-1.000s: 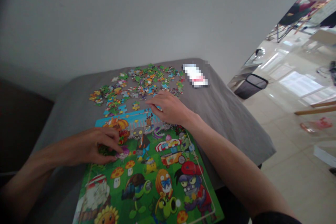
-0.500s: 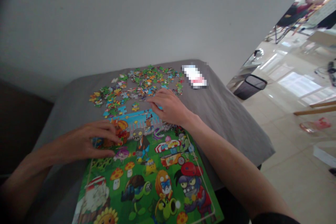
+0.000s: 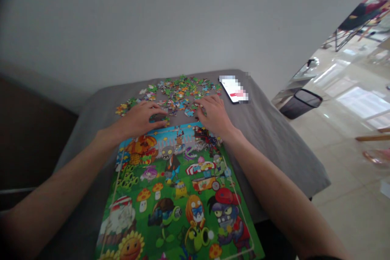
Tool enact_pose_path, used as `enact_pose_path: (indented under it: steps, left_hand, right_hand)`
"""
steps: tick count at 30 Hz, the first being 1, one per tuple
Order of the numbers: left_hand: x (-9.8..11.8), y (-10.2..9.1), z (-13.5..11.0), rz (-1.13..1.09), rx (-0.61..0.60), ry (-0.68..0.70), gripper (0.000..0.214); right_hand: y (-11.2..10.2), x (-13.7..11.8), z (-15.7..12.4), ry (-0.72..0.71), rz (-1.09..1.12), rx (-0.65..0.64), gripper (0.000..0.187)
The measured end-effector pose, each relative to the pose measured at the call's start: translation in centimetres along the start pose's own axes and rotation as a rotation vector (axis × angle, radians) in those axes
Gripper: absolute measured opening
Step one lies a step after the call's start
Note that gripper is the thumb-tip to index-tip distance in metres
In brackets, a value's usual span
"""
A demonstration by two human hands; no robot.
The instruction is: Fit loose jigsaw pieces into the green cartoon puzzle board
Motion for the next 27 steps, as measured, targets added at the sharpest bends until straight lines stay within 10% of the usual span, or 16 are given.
enact_pose_path:
  steps: [14,27]
  left_hand:
    - [-0.2,-2.0,-1.4,-0.461,0.072,-0.295,0.038]
    - [2.7,-0.9,-5.2,-0.298,0.013,-0.087,0.039]
  right_hand:
    - [-0.2,2.9,0.2,0.07,-0.183,-0.101,0.045]
    - [0.7,3.8,-0.1,0.059,-0.21,-0.248,0.041]
Point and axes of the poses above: each hand's wrist, its own z-axis towards the middle knuckle, its own y-axis out of the palm, x = y × z, the point moved 4 cm from there along z, towards the middle knuckle, and after that the axes turned 13 degrees about x, right-handed, at the moved point
